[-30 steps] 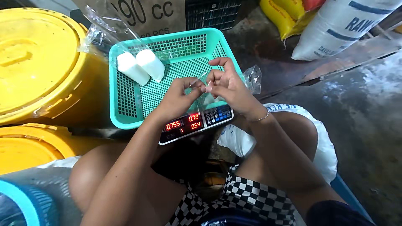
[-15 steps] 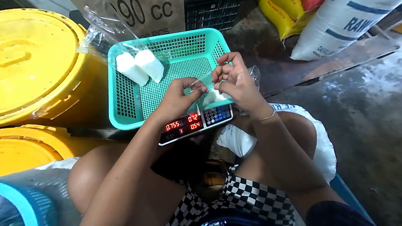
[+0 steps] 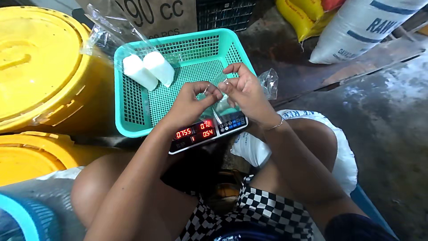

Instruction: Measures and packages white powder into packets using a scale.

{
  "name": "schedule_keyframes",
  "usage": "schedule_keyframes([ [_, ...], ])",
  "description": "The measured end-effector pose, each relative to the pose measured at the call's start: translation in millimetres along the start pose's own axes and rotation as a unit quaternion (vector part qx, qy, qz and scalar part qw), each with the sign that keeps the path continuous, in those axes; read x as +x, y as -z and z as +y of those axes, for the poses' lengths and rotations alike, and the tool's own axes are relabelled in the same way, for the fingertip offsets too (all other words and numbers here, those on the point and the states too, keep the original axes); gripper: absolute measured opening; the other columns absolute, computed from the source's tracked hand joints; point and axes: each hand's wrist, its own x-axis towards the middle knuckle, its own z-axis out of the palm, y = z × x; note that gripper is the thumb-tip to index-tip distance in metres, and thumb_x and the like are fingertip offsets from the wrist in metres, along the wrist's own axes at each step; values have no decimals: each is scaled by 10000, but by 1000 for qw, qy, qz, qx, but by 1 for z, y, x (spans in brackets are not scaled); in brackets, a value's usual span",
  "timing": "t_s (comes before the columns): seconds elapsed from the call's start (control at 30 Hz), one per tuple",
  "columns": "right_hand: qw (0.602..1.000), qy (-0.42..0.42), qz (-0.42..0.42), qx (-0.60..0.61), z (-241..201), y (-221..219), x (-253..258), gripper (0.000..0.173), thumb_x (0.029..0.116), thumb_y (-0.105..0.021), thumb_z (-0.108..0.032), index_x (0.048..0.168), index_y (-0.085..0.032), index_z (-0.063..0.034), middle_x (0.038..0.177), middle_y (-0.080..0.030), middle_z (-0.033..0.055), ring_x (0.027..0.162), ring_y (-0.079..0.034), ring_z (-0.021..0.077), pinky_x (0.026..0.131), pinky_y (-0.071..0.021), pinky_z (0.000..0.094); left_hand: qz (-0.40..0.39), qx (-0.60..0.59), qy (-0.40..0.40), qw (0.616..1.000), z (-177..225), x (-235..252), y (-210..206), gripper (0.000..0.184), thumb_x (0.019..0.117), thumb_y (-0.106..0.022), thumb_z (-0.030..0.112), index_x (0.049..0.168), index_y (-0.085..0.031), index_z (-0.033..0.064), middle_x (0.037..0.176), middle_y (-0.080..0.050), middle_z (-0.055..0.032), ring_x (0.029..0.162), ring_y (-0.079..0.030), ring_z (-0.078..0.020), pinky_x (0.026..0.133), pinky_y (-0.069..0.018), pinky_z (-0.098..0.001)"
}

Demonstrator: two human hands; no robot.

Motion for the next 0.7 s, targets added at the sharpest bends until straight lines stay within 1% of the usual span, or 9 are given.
schedule_keyframes([
  [0.07,1000,-20,-7,-7,-5,7,2,302,1032,-544,-114,1283,-389,-47,735,-531,-87,587,-496,-27,572,-449,142,0,9,-7,1000,1,-1,1,96,972,-631,118,910,-704,113,836,-668,109,824,-611,60,797,-504,-167],
  [0.13,999,-27,-31,-19,-8,13,2,401,988,-560,-82,1323,-347,-25,811,-536,-56,649,-533,-1,615,-475,160,2,13,-10,1000,1,-1,2,96,970,-629,118,908,-702,110,839,-669,107,829,-610,62,799,-502,-166],
  [0.2,997,-35,-64,-33,-8,15,2,468,942,-574,-32,1340,-329,-9,850,-553,-37,671,-560,9,615,-493,164,0,15,-11,1000,1,-1,1,97,968,-628,113,898,-694,108,835,-661,103,828,-602,60,795,-495,-167],
  [0.27,996,-40,-81,-25,-7,12,0,417,951,-548,22,1319,-353,-1,857,-580,-23,659,-564,9,591,-486,158,-3,14,-8,1000,1,-1,0,98,962,-622,103,893,-691,107,842,-665,98,830,-604,59,787,-496,-166],
  [0.37,997,-28,-73,-5,-4,6,-1,268,981,-511,46,1210,-390,-24,812,-567,-31,604,-513,-3,549,-435,147,-2,14,-6,1000,0,-1,-1,89,952,-631,118,892,-697,113,845,-670,101,831,-609,59,795,-500,-170],
  [0.5,998,-24,-46,19,-2,1,-2,213,999,-553,19,1140,-410,-55,759,-545,-33,548,-472,-3,500,-395,137,2,13,-14,1000,-1,0,0,80,947,-669,132,870,-689,127,821,-659,109,813,-606,51,789,-503,-176],
  [0.57,999,-33,-16,12,-3,1,-1,155,1036,-549,-50,1114,-418,-82,728,-581,-54,530,-491,-19,495,-417,133,1,12,-14,1000,-2,0,0,85,964,-659,146,900,-707,119,844,-675,102,833,-620,47,805,-513,-183],
  [0.63,999,-45,-6,2,-5,5,1,162,1058,-511,-124,1176,-406,-87,752,-548,-69,593,-520,-5,580,-475,164,0,16,-15,1000,-2,0,0,89,965,-649,149,921,-716,111,867,-687,96,862,-626,45,833,-512,-190],
  [0.7,999,-44,-14,-11,-7,11,1,253,1025,-529,-108,1232,-387,-74,839,-552,-49,684,-570,22,649,-512,192,3,23,-14,1000,-2,0,1,92,963,-646,144,912,-714,110,865,-683,95,865,-619,46,839,-504,-193],
])
